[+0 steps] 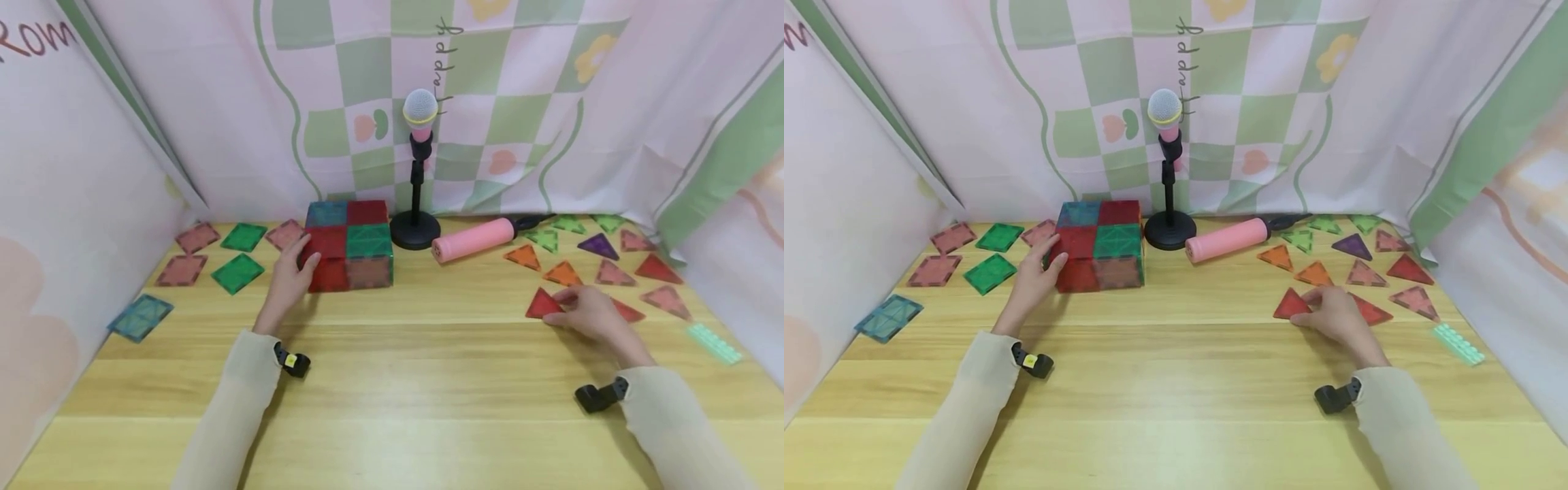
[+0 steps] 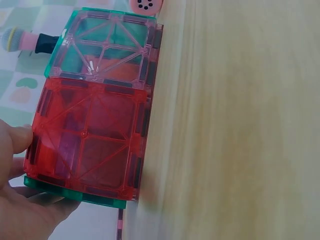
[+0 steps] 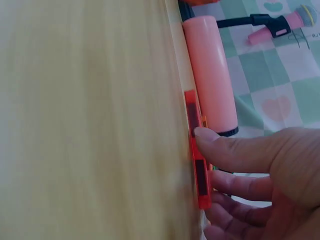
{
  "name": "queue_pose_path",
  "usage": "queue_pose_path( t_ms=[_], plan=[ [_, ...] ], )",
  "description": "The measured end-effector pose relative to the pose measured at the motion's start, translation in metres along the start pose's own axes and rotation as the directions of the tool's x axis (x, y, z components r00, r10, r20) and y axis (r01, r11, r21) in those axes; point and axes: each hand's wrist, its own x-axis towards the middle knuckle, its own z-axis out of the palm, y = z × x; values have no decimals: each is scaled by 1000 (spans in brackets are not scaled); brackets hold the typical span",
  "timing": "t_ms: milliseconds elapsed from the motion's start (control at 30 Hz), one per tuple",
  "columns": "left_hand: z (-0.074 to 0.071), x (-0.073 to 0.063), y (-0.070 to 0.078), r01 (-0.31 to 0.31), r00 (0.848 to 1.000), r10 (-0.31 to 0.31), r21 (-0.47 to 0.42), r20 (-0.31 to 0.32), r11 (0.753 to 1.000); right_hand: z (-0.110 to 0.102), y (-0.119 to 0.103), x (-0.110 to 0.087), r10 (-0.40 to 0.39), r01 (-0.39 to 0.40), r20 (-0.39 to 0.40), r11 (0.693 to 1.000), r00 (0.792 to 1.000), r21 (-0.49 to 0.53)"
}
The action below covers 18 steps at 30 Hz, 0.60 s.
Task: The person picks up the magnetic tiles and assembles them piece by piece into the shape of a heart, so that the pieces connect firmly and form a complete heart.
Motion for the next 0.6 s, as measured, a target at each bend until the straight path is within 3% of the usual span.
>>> queue_pose_path(
  t_ms=[333,600],
  plan=[
    [2,-1,1,-17,1000,16,-6,-24,1000,16,-35,5,-33,30,66,998,997,52],
    [3,-1,-2,-21,999,20,-14,-41,1000,30,-65,18,-118,113,97,992,988,58]
  ],
)
